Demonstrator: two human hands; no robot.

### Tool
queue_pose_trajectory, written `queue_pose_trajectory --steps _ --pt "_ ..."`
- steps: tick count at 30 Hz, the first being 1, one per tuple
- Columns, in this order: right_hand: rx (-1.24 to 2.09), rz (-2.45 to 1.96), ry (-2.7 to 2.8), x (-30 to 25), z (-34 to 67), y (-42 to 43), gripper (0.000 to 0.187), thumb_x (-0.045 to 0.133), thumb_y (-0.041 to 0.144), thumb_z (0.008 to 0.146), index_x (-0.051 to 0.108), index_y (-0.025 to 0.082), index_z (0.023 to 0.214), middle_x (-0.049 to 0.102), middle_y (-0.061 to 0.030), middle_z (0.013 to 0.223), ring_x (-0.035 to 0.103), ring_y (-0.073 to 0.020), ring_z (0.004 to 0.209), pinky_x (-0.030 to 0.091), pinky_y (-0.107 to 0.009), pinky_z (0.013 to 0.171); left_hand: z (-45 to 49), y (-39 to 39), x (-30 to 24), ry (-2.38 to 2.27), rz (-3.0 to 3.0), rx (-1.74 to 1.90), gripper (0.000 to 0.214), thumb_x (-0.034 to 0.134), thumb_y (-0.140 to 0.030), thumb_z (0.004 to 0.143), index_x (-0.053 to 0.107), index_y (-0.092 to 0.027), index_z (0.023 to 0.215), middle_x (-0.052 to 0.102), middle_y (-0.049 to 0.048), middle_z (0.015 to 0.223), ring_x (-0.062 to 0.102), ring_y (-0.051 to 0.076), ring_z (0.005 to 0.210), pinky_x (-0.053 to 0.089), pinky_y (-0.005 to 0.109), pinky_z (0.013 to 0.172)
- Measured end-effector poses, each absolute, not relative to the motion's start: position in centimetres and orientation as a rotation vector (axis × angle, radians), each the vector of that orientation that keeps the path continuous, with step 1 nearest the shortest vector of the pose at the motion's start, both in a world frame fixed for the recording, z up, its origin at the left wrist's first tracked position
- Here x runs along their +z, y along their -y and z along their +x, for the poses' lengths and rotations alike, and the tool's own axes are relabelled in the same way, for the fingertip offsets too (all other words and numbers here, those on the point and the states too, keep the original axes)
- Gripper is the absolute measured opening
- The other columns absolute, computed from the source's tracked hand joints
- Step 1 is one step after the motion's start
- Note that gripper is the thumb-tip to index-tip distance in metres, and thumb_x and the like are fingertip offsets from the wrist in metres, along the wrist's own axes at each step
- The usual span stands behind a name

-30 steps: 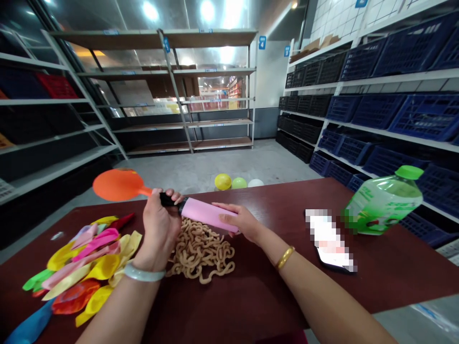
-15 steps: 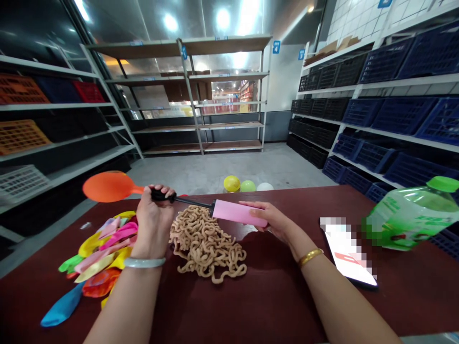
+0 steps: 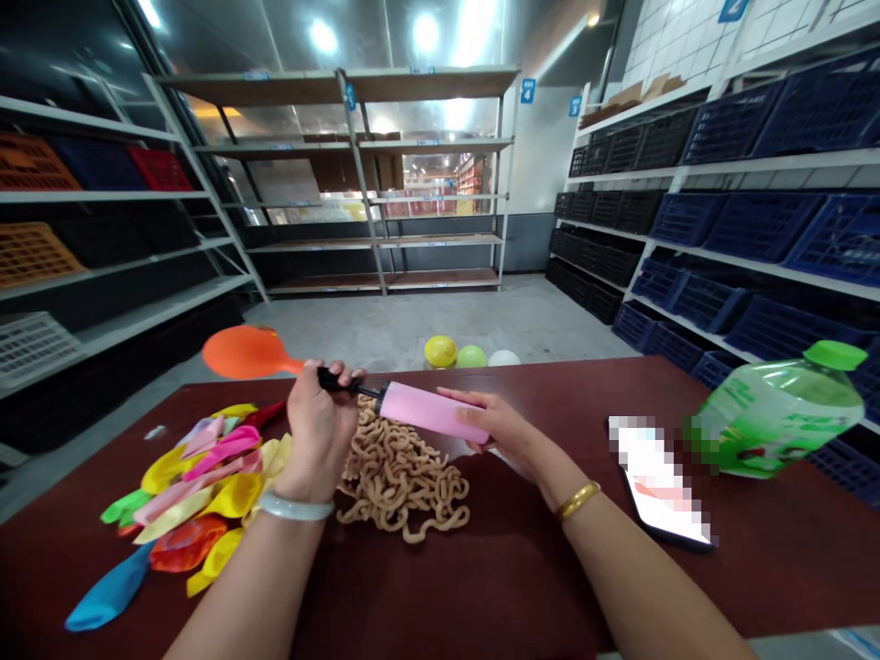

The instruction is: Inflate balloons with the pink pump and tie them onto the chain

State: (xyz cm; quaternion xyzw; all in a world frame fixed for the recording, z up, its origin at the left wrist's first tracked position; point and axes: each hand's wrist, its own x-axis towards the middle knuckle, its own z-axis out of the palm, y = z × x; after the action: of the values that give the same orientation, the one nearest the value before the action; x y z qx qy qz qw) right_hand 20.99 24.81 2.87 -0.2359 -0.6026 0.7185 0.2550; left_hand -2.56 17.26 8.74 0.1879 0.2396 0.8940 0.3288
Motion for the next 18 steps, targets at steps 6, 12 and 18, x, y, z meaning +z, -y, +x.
queue_pose_trajectory --steps 6,12,18 --pt "1.974 -0.695 1.651 3.2 24.4 -27.0 0.07 0.079 0.043 0.076 0.059 0.017 0.137 0.065 -0.004 0.069 0.044 -0.0066 0.044 0.029 -0.018 0.038 -7.1 -16.2 9.9 -0.609 0.428 2.476 0.022 0.065 -0.023 0.078 0.043 -0.022 0.082 0.044 -0.0068 0.063 0.04 0.007 0.048 0.041 0.024 0.058" --pt "1.967 -0.701 1.581 2.8 23.2 -26.1 0.068 0.078 0.042 0.076 0.06 0.018 0.137 0.07 -0.0091 0.083 0.044 -0.0053 0.045 0.028 -0.018 0.039 -4.2 -16.8 9.3 -0.529 0.472 2.373 0.018 0.062 -0.022 0.08 0.044 -0.022 0.082 0.045 -0.0053 0.065 0.041 0.008 0.05 0.042 0.025 0.06" --pt "1.977 -0.607 1.57 2.4 20.3 -24.0 0.075 0.078 0.044 0.074 0.054 0.022 0.142 0.07 -0.0076 0.087 0.048 -0.0075 0.049 0.036 -0.02 0.043 0.2 -16.8 9.0 -0.475 0.556 2.204 0.015 0.06 -0.027 0.085 0.046 -0.022 0.08 0.044 -0.0045 0.065 0.042 0.009 0.051 0.043 0.027 0.062"
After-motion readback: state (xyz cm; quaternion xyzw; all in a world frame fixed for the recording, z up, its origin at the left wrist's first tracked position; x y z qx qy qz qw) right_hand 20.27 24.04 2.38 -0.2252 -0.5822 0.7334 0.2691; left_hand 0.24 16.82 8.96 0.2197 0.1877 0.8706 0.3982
